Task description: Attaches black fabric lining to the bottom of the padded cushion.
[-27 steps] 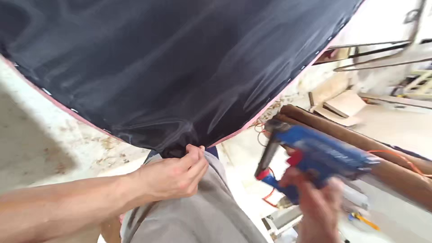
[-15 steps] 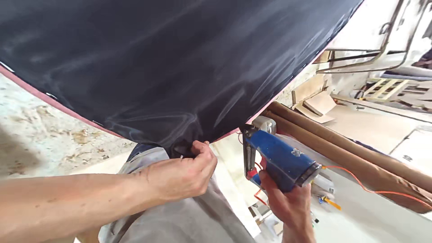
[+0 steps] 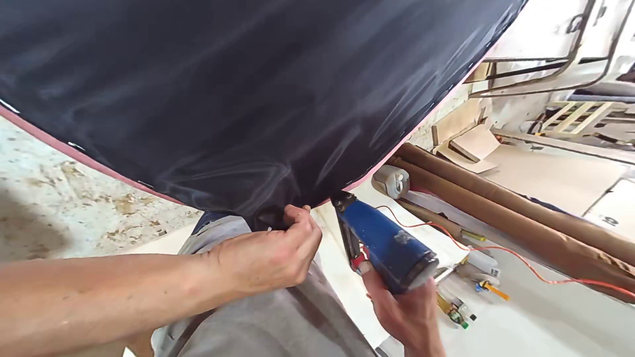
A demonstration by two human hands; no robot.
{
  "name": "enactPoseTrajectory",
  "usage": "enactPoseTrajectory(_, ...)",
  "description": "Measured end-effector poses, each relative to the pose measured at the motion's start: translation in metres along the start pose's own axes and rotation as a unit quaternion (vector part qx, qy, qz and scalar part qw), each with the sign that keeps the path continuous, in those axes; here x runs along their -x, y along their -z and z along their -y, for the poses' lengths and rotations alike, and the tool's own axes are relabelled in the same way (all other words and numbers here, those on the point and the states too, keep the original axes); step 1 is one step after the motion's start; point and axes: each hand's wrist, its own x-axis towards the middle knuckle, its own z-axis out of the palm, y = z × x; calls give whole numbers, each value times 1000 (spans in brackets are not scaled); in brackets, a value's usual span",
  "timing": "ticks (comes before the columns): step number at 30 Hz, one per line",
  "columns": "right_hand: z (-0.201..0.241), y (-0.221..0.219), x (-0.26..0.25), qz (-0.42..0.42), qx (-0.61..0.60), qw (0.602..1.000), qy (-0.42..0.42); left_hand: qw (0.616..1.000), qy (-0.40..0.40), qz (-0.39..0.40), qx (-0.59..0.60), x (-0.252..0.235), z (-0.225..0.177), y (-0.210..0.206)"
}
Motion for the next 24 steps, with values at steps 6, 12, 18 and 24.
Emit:
enactPoseTrajectory(6,8,-7,17,-32,4,999,-11,999,15,-10,44,4,1,-1)
enactPoseTrajectory(12,15,-20,39,-67,-96,991,-71,992,69,-53,93,15,7,-9)
enactPoseTrajectory(18,10,-24,48,-105,-120,981,-113,981,129,-93,111,20,-9,-16)
enactPoseTrajectory(24,-14,21,36,-118,-186,974,-61,974,163,-89,133,25,-29,-12)
